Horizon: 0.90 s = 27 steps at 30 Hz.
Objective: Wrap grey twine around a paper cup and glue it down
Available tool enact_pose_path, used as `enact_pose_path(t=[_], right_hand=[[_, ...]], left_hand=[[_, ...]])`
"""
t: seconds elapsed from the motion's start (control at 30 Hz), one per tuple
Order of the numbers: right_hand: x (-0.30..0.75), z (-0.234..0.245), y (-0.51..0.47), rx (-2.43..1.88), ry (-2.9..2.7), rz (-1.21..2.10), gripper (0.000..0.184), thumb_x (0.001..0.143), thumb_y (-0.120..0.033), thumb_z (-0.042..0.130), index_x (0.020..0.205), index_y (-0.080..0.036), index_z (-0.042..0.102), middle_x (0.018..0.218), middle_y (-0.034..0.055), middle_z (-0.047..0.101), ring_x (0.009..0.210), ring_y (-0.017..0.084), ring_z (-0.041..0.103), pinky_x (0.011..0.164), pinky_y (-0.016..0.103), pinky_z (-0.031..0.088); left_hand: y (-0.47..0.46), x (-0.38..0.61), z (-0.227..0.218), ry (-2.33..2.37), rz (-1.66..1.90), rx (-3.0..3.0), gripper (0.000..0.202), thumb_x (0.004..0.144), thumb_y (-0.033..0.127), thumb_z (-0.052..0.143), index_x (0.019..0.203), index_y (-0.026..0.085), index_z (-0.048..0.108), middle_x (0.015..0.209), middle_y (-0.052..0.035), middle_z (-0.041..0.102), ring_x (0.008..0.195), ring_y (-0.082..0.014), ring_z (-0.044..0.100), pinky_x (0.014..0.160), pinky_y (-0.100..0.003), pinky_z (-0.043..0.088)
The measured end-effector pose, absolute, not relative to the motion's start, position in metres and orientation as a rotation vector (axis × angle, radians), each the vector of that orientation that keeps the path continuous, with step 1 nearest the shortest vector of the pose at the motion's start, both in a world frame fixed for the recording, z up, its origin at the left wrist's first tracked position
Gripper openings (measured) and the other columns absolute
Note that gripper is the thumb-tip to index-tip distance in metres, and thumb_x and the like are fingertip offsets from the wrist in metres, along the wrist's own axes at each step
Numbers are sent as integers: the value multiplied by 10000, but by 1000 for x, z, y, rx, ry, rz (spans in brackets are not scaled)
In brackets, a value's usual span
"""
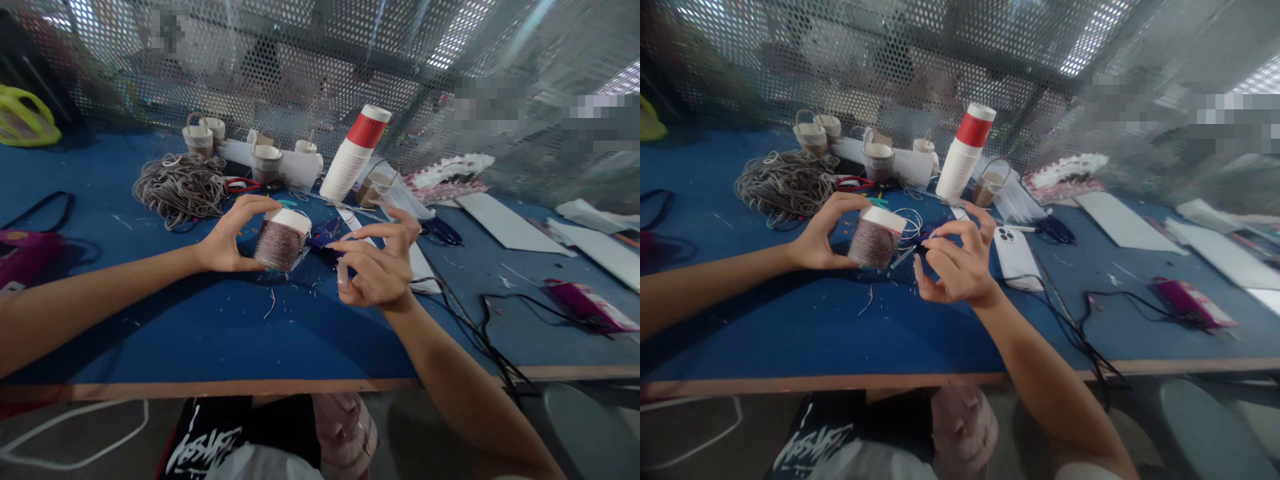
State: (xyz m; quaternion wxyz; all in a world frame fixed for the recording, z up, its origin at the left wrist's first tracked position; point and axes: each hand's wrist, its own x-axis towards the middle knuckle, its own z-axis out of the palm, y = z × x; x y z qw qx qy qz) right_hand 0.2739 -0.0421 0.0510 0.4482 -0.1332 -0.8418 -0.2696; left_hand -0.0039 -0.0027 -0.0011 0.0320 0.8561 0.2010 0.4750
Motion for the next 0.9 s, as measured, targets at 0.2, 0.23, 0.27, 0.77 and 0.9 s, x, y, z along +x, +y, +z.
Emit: enact_pose_path(t=[0.2,0.23,0.27,0.77,0.9], right_hand=[[264,56,-47,-367,-2186,-639,167,841,-246,552,675,-253,533,984,-13,801,1185,281,615,1199,617,287],[263,57,-47,-363,-2209,-642,185,834,-235,561,653,-254,528,965,-18,804,1220,286,605,1222,614,247],[264,58,-47,-359,-2221,-646,204,827,-218,570,632,-254,520,942,-25,806,1228,284,607,1238,603,219],[268,54,-44,-351,-2104,-640,179,832,-244,529,657,-242,498,993,-6,803,1030,255,683,1146,608,362],[265,56,-44,-300,-2191,-602,185,835,-218,541,653,-239,516,992,-8,804,1246,297,615,1211,637,247]], left_hand=[[1,-4,-3,549,1524,2563,865,702,647,780,1418,280,463,1296,-123,589,1215,-293,574,1049,-484,508],[1,-4,-4,544,1525,2544,872,699,656,777,1422,286,460,1299,-124,583,1222,-297,571,1053,-487,506],[2,-4,-5,536,1527,2523,882,694,666,776,1425,288,457,1305,-129,575,1229,-303,567,1056,-490,504],[5,-4,-9,509,1547,2445,899,675,717,757,1413,298,461,1306,-129,567,1233,-325,563,1050,-516,505],[6,-5,-11,481,1563,2427,899,700,697,754,1432,274,449,1321,-134,534,1243,-324,544,1007,-489,542]])
